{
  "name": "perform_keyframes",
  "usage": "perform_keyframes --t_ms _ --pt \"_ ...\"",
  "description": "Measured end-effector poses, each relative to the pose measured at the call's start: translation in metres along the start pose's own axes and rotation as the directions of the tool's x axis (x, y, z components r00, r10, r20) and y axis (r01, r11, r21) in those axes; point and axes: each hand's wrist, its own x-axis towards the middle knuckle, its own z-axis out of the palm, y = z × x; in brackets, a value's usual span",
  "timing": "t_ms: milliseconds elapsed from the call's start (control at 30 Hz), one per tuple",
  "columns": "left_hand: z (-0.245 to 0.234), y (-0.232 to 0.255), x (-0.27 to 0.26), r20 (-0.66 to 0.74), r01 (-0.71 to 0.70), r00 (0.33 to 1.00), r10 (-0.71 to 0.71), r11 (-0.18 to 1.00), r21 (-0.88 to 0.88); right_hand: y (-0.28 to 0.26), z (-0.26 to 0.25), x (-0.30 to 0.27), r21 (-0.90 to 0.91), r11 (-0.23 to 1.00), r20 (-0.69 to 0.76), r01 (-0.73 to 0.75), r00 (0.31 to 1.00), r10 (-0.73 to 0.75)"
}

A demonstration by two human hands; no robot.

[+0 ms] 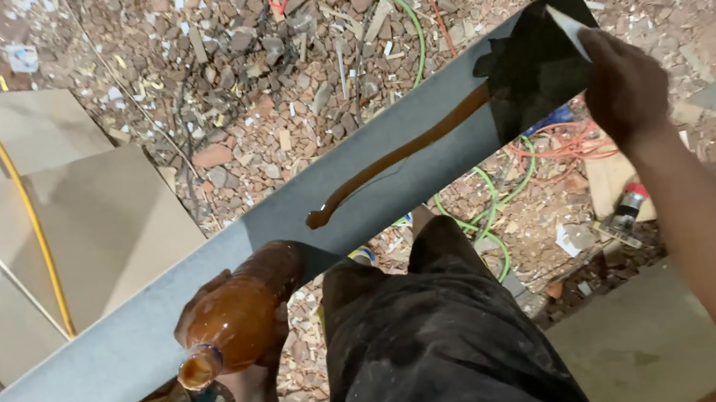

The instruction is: The person aligns a long grey panel against a wooden surface and pours a brown liquid from a plastic bottle onto it. They then use a small white scraper to spread the liquid evenly across the panel's surface.

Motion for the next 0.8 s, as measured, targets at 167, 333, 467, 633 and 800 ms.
perform_keyframes --t_ms 167,333,467,633,800 --pt "-0.002 0.001 0.002 0.017 -0.032 0.999 0.032 0.999 -0.007 -0.007 0.067 0.005 -0.289 0.926 -0.097 0.241 0.955 -0.279" --pt "-0.001 -0.004 -0.001 -0.005 -0.042 0.999 0.042 0.999 0.006 -0.02 0.038 0.012 -0.121 0.946 -0.224 0.302 0.92 -0.323" --pt "-0.002 0.001 0.0 0.02 -0.015 1.0 0.016 0.999 -0.045 -0.034 0.031 0.05 -0.24 0.952 -0.023 -0.188 0.982 0.188" --pt "0.0 0.006 0.002 0.063 -0.004 0.998 0.007 0.999 -0.047 -0.093 0.108 0.077 -0.154 0.966 0.123 -0.206 0.966 0.226" --pt "-0.002 0.001 0.002 0.099 -0.069 0.994 0.056 0.988 0.138 -0.159 0.067 0.066 0.022 0.998 0.156 -0.052 0.987 0.048"
